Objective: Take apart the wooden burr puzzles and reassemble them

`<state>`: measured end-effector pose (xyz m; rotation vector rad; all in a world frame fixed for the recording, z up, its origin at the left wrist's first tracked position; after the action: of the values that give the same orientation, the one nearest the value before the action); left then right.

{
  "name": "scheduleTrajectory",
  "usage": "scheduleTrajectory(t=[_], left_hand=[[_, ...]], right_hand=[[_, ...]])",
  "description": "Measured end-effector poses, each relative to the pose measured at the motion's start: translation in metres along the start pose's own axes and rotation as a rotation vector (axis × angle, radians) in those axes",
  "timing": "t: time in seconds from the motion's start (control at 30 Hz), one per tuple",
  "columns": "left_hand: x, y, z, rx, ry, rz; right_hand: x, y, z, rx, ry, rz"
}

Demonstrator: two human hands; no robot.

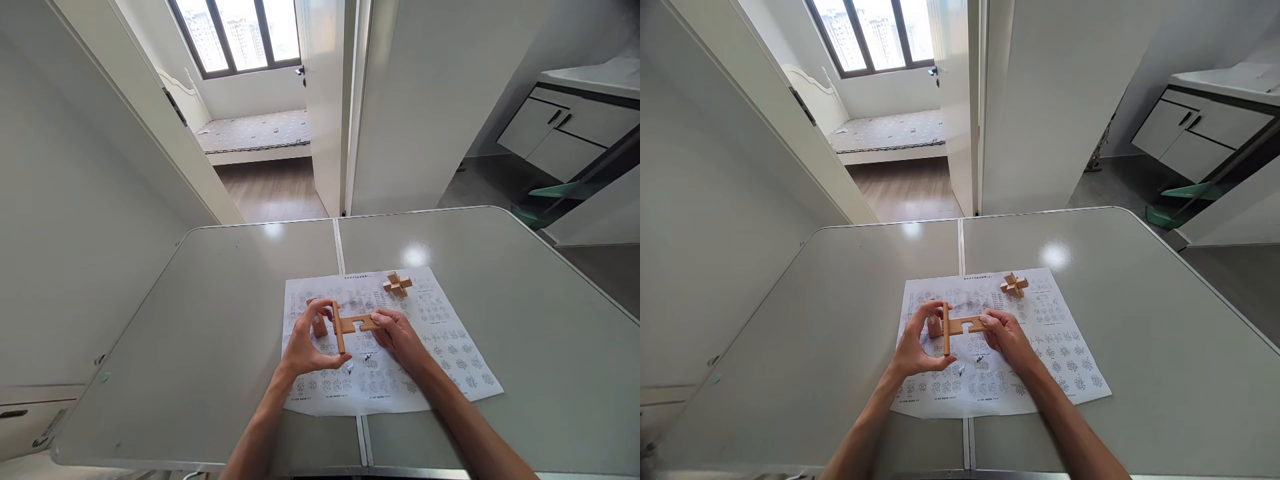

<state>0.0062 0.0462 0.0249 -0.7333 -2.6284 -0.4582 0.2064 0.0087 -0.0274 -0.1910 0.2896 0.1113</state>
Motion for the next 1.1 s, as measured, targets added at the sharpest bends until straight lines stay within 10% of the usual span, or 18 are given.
scheduleTrajectory(t=[1.1], left_hand=[[0.0,0.003,-0.0017,-0.088,-0.039,0.04]], right_hand=[[-0.0019,-0.0006,-0.0011,0.0,0.081,0.0]])
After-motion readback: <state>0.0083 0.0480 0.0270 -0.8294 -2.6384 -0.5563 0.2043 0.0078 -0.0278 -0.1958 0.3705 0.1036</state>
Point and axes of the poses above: each hand's wrist, its own y-axis towards the middle knuckle, its own x-axis out of the back of the hand, z = x × y, the point moved 5 cm from there along y, towards the middle knuckle, and after that the axes turned 4 degrees about z, right-handed, at the moved point
